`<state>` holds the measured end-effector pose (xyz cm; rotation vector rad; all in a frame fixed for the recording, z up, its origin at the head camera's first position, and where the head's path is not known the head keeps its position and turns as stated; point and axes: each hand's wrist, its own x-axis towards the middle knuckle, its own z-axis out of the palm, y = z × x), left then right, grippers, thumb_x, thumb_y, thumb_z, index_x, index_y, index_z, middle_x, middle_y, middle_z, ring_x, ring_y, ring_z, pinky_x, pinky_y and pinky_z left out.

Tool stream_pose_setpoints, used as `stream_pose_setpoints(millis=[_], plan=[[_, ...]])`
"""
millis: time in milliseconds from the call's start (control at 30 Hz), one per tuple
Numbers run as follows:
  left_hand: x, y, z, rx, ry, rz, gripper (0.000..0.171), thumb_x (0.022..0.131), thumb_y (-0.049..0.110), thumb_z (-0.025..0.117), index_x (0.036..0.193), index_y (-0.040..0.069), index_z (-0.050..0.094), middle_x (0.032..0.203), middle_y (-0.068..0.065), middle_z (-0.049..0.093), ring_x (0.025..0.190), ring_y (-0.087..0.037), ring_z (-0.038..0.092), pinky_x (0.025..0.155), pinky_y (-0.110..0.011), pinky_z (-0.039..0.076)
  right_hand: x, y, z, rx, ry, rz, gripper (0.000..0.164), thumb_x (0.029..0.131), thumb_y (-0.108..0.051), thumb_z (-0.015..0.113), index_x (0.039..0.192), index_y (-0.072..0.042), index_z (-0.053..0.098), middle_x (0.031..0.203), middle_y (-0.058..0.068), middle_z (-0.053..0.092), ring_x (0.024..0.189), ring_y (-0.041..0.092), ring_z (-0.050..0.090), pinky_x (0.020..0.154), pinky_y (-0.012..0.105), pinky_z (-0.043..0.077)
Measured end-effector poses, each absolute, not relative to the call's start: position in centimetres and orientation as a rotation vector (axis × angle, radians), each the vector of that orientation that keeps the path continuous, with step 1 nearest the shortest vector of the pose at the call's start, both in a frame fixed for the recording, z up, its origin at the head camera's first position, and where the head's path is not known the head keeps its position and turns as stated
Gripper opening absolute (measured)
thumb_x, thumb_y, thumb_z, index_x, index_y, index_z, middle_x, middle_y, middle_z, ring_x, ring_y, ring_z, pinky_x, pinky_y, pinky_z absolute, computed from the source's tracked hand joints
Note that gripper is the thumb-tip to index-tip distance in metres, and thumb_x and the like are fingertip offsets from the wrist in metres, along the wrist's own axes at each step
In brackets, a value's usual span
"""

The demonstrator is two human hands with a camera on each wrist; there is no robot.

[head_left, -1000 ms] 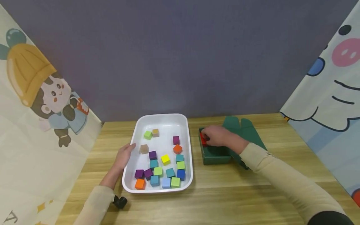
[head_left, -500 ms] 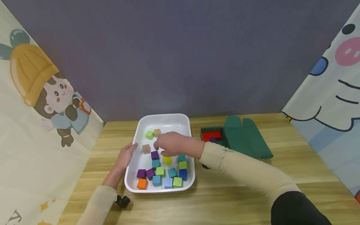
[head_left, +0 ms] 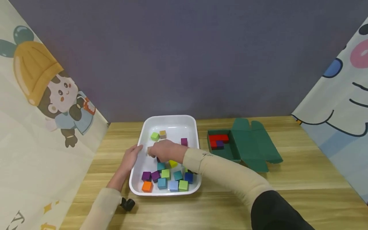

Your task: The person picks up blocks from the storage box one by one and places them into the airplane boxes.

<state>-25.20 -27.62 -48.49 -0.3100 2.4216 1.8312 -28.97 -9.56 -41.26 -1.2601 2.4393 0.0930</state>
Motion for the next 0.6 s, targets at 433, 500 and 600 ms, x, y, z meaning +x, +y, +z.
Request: stream_pose_setpoints(millis=[433,500,600], plan=[[-25.0,-27.5,-48.3,-0.311,2.420,1.844,0.055,0.102,0.040,0.045,0.133,-0.006,0.051,0.109,-0.028,0.064,0.086,-0.030,0.068,0.069,-0.039,0.060,-29.5,-8.9,-42.0,-1.256,2.408,-0.042,0.019,0.090,-0.015,0.071,0.107,-0.021,0.063,0.085,-0.008,0.060,0.078,0.013,0.054,0.070,0.019,0.048],[-25.0,-27.6,-48.3,-0.314,2.427,1.834,0.055,0.102,0.040,0.045,0.133,-0.004,0.051,0.108,-0.027,0.064,0.085,-0.028,0.068,0.068,-0.039,0.060,-29.5,-8.4,-41.5,-1.247,2.413,-0.071,0.021,0.089,-0.016,0.073,0.108,-0.021,0.065,0.086,-0.008,0.061,0.079,0.013,0.054,0.072,0.019,0.049],[-25.1,-27.7,-48.3,-0.311,2.431,1.814,0.056,0.102,0.041,0.044,0.134,-0.004,0.050,0.107,-0.026,0.065,0.083,-0.027,0.068,0.068,-0.039,0.060,-29.4,-7.5,-40.6,-1.251,2.425,-0.089,0.023,0.087,-0.017,0.075,0.109,-0.021,0.069,0.086,-0.009,0.061,0.081,0.012,0.054,0.076,0.020,0.050]])
